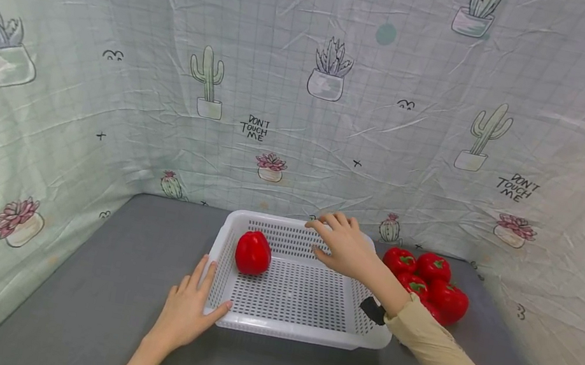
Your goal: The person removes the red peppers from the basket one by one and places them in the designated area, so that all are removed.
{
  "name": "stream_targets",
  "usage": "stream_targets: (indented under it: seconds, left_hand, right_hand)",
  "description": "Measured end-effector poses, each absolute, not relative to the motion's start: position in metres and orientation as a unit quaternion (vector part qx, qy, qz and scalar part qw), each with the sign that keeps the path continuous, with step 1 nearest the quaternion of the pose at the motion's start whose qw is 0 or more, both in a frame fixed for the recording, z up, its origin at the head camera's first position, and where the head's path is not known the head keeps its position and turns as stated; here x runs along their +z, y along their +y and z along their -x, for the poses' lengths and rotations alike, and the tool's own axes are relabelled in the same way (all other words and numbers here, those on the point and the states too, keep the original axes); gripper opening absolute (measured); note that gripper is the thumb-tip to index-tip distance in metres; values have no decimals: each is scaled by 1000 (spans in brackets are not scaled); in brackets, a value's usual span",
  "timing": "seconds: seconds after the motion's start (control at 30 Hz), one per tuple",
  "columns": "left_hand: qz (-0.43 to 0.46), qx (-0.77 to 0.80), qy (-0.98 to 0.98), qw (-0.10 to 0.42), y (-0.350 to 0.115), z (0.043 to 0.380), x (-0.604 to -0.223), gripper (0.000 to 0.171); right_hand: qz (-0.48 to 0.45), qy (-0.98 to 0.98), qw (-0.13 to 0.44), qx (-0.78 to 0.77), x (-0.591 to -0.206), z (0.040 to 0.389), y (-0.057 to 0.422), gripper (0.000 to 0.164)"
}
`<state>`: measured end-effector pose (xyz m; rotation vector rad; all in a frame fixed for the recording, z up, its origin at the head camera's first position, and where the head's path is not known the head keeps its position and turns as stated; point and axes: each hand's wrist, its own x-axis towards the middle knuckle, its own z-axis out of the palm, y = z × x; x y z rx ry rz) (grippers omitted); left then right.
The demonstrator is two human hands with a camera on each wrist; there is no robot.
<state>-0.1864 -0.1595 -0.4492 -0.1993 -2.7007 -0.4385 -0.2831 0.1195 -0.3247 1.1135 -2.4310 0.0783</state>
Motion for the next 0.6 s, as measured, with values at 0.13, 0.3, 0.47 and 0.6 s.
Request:
stream_targets:
  seconds: [0.13,0.3,0.47,0.6]
  left_hand:
    - [72,-164,-965,194,-159,186,-448,79]
    - [68,-162,-967,187,-160,187,-449,80]
    - [68,-160,-967,187,-161,188,-449,80]
    - [70,-161,-967,187,-161,187,-449,80]
  right_hand:
    - [-403,-888,217,39,-327,294,107,33]
    - [-394,-899,187,35,-335,307,90,32]
    - [-389,-904,170,44,-351,319,71,34]
    - [-389,-905,168,44,-366,326,59,37]
